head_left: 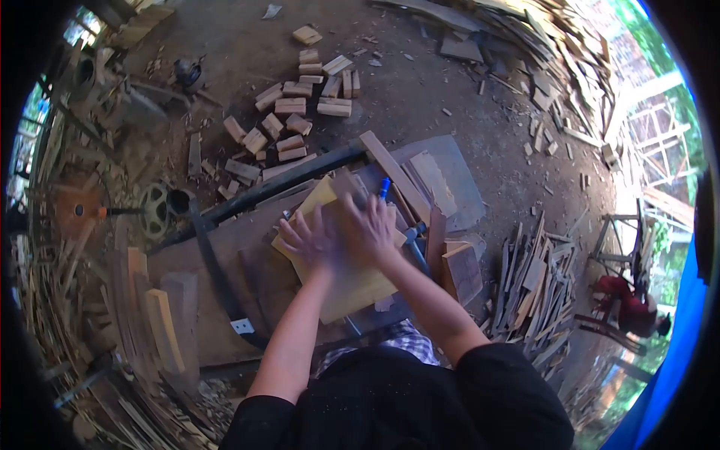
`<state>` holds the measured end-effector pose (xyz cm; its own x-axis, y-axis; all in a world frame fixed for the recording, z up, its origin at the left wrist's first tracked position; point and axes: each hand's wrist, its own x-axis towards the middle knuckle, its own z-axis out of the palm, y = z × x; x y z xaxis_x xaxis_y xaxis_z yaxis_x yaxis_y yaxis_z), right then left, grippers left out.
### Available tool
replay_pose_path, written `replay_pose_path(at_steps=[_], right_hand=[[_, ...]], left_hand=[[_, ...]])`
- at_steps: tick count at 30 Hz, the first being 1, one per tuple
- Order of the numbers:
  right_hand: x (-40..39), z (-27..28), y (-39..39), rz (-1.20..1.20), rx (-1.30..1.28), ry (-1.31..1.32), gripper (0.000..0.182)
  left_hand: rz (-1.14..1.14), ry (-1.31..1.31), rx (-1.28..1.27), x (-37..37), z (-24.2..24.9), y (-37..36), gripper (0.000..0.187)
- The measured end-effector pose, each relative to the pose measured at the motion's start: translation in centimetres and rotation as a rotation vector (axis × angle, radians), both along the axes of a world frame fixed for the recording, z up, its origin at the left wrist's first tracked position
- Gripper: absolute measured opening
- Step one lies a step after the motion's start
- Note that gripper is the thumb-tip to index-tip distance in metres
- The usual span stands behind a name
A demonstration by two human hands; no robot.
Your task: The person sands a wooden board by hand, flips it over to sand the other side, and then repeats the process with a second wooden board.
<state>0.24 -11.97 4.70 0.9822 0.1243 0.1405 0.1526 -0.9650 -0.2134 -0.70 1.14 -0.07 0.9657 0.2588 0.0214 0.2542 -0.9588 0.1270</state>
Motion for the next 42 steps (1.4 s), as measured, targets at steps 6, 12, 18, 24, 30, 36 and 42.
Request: replay_pose_path(at_steps=[6, 12, 18, 24, 30, 36, 42], right_hand=[[-12.2, 1.2, -2.1, 0.024, -0.032, 0.254, 0.061], [5.9, 1.7, 1.6, -0.080, 0.129, 0.046, 0.057], [-3.7, 0.5, -0.2, -0.017, 0.038, 0.022, 0.060], [-9.7, 1.6, -1.7, 0.057, -0.006, 0.285, 0.057], [7.4, 2.4, 1.7, -0.091, 0.221, 0.209, 0.046], [-7.7, 0.6, -1.2, 0.011, 0.013, 0.025, 0.061], [-6.3, 1.3, -1.5, -0.022, 0.073, 0.206, 0.063]], left_hand=[[-0.033, -0.042, -0.004, -0.1, 0.3, -0.2, 0.046], [-0.015, 0.038, -0.001, 0.0, 1.2, -0.1, 0.048], [-0.034, 0.054, -0.072, 0.1, 0.3, 0.3, 0.047], [-0.048, 0.032, -0.054, 0.1, 0.8, 0.2, 0.047], [-0.082, 0.062, -0.070, -0.1, 2.0, 0.2, 0.047], [-0.051, -0.005, -0.054, -0.1, -0.2, 0.4, 0.047], [-0.035, 0.039, -0.039, 0.1, 0.4, 0.0, 0.046]])
